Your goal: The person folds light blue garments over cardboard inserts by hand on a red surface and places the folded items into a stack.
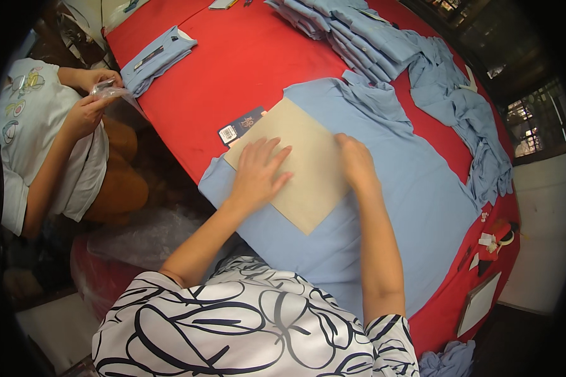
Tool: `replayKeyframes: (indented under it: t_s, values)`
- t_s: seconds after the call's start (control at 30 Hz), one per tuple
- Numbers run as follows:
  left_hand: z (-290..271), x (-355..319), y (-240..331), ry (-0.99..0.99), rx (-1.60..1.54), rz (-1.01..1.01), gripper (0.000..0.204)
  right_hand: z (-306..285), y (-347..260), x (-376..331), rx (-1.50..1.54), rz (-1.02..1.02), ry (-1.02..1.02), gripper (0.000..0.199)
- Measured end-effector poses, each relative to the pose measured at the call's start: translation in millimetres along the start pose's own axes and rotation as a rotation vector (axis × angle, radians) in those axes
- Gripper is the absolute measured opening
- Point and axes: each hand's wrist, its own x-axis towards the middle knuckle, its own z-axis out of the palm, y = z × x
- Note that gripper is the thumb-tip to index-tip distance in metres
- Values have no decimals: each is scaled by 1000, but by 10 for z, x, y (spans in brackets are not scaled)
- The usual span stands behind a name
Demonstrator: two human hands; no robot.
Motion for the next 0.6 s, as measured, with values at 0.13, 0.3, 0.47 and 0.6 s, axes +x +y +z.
replayKeyframes:
  t_s: [0.13,0.3,0.47,0.6]
  values:
    - [138,-41,-19,-77,119,-70,64,60,21,-25,-40,-43,42,34]
    - [151,-37,-74,-111,106,-105,70,-19,7,34,-186,-34,22,34]
    - [166,-27,-62,-101,119,-115,72,-52,479,619,-292,-9,662,44]
    - [164,20,-24,-105,97,-109,72,-239,931,948,-362,239,603,50]
